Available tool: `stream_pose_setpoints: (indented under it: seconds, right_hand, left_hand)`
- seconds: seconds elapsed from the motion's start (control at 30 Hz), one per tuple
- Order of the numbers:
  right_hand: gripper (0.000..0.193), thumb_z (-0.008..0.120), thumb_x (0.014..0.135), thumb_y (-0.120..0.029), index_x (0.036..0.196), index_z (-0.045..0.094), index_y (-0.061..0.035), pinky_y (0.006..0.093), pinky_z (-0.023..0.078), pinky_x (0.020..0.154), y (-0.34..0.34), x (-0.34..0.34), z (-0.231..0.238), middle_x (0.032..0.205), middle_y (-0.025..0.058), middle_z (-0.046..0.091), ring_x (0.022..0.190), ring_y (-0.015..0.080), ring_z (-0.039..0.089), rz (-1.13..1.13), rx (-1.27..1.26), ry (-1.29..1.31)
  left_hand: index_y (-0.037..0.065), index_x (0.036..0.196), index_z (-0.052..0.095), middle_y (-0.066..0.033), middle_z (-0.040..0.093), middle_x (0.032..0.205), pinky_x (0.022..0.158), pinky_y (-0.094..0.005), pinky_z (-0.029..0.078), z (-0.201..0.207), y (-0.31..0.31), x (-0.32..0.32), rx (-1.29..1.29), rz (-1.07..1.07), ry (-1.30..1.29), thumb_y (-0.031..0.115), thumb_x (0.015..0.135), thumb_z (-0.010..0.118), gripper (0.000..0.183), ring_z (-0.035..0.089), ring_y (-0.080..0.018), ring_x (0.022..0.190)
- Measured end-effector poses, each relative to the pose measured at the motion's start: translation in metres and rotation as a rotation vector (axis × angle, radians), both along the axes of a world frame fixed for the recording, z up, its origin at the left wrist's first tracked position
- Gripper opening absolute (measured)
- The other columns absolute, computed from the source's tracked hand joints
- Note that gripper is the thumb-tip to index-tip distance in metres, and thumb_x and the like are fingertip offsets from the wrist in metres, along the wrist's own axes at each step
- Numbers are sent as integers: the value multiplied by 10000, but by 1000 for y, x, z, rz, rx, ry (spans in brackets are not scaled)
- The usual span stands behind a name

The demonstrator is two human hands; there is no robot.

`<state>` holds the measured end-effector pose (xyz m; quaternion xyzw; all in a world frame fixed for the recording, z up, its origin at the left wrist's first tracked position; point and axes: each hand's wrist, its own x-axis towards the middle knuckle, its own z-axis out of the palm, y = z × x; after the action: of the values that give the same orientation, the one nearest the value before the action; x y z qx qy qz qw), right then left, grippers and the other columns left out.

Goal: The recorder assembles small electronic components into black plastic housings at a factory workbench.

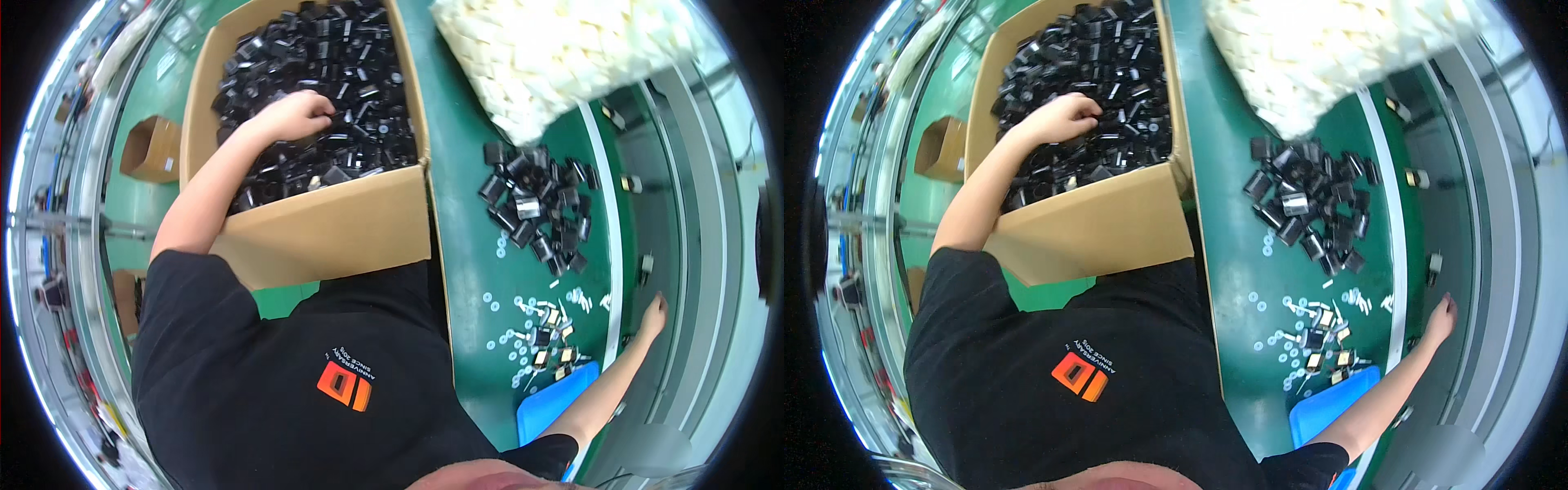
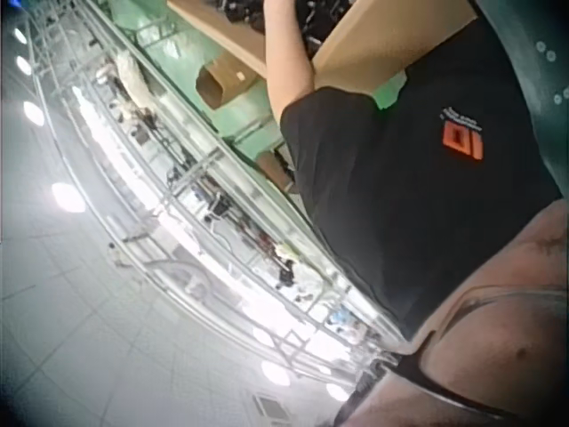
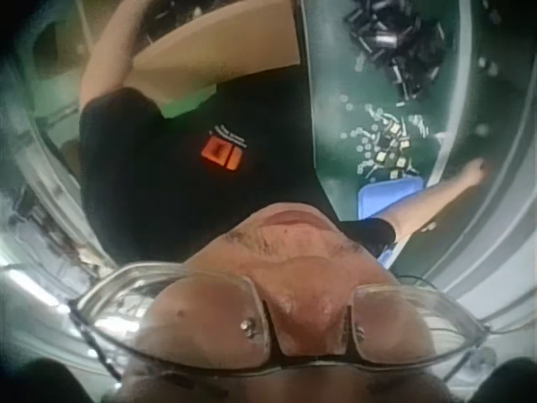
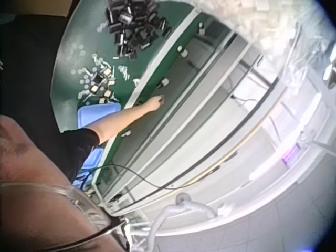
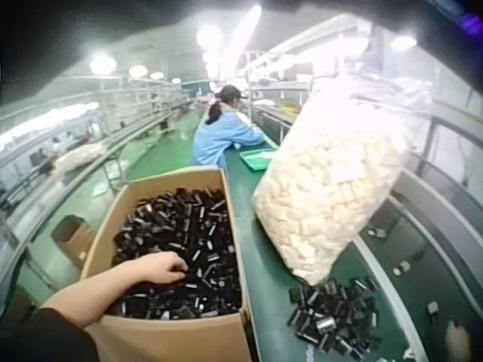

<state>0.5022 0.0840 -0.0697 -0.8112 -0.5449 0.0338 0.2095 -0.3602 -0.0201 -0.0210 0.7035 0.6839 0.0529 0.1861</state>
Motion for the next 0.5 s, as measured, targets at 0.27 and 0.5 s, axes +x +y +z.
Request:
stream_pose_setpoints:
  seconds: [0.27,0.5]
  right_hand:
    - [509,548,925,-335,1217,570,82,389,423,987,51,-28,-62,1236,210,606,1143,334,572,65,115,99]
    - [466,729,834,-244,1125,605,99,347,494,868,20,-61,-25,1067,175,667,957,244,645,43,299,165]
  left_hand:
    - [80,1142,630,-138,589,1096,880,-406,507,-10,-9,0,-172,-10,206,53,751,636,392,598,-320,1031]
    - [100,1214,606,-132,549,1199,948,-415,485,-9,-15,-18,-326,104,259,91,719,686,502,565,-331,1120]
